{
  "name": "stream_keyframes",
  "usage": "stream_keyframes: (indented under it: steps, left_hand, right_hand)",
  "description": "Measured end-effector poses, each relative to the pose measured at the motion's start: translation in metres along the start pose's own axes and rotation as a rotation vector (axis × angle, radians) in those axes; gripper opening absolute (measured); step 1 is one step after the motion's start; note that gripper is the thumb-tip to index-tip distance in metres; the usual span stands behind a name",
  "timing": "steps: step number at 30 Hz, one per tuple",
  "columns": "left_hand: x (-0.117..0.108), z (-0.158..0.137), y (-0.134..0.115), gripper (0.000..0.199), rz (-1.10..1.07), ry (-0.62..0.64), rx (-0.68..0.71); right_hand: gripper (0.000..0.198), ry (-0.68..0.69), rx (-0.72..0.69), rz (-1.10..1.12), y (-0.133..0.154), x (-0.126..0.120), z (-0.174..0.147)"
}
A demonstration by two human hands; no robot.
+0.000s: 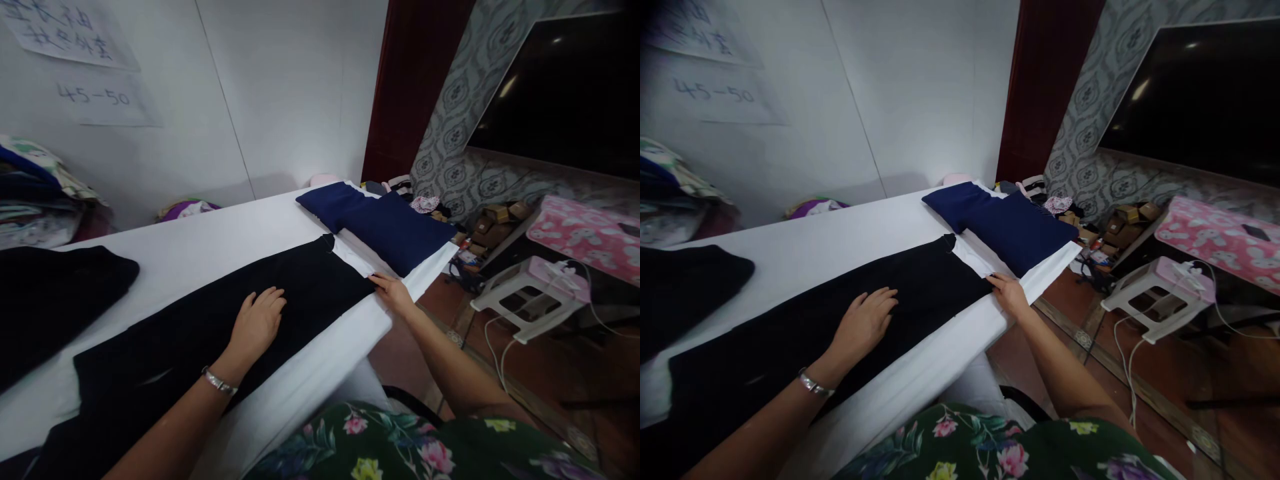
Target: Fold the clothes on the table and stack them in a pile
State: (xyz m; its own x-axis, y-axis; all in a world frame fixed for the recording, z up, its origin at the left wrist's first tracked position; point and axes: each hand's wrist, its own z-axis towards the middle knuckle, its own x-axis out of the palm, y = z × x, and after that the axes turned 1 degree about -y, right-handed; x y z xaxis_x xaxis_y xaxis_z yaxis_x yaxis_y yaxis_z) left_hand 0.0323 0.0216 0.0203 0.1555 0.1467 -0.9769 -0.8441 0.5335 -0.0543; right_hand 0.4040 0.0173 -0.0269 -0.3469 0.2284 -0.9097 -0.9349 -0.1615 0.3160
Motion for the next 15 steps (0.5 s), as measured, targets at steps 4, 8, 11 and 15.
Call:
stream_keyframes:
  steps: [4,8,11,15]
  left_hand:
    - [0.009,-0.009,0.003,0.042,-0.045,-0.006,0.004]
    - [0.017,-0.018,-0.002,0.044,-0.087,-0.064,0.004]
    - [0.02,-0.021,-0.005,0.045,-0.077,-0.087,-0.001]
    - [0.021,-0.023,-0.006,0.046,-0.061,-0.109,-0.001]
  right_hand:
    - [0.054,-0.01,-0.044,-0.054,-0.002,0.006,-0.005]
    - [0.06,-0.101,-0.137,-0.017,0.016,0.001,-0.008]
    - [0.052,-0.094,-0.224,0.05,0.046,-0.007,0.005]
    - [0.052,0.022,-0.272,0.051,0.089,-0.008,0.048]
